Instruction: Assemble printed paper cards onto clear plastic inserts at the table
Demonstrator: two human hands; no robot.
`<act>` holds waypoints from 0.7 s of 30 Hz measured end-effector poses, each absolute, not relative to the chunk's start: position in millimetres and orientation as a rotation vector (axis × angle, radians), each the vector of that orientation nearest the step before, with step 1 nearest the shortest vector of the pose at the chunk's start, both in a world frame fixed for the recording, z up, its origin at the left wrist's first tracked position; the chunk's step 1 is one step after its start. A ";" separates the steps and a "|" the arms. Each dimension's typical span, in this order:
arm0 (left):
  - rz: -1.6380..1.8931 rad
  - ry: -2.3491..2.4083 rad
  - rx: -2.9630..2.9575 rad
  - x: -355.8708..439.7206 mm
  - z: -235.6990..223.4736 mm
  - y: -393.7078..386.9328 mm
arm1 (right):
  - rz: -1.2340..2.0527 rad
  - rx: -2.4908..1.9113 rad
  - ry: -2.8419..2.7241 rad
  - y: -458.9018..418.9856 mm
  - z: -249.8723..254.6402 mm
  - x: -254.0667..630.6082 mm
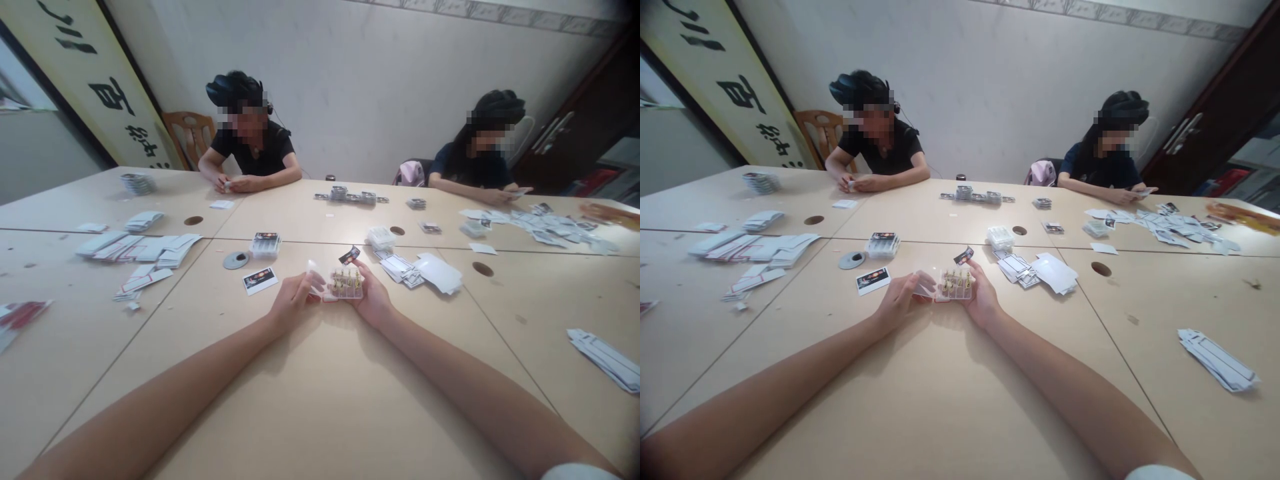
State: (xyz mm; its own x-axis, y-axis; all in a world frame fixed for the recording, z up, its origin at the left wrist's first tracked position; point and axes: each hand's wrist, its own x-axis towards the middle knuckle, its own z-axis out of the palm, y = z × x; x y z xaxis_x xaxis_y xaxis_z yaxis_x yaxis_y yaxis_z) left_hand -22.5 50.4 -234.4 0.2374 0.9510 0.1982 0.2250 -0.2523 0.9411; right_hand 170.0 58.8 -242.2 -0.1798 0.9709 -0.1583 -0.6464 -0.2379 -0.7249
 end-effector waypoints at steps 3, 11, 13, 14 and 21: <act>1.107 1.142 1.765 -23.4 -234.2 50.5 | 1.711 -0.740 -0.655 58.7 -242.0 170.3; 1.068 1.164 1.715 -22.9 -231.4 48.7 | 1.725 -0.711 -0.655 59.3 -243.4 170.8; 1.062 1.152 1.705 -22.9 -230.8 49.4 | 1.719 -0.728 -0.657 59.8 -244.0 170.9; 1.063 1.142 1.704 -22.9 -230.6 49.9 | 1.715 -0.731 -0.658 59.9 -244.1 170.9; 1.072 1.099 1.823 -23.7 -230.6 53.3 | 1.702 -0.712 -0.654 58.4 -241.2 169.2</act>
State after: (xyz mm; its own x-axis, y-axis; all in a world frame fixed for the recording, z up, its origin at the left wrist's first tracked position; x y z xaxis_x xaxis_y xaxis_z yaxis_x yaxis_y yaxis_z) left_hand -23.7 53.3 -230.6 0.2836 0.9180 0.2771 0.2994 -0.3593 0.8839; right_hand 169.2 58.4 -241.2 -0.1944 0.9727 -0.1264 -0.6379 -0.2233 -0.7370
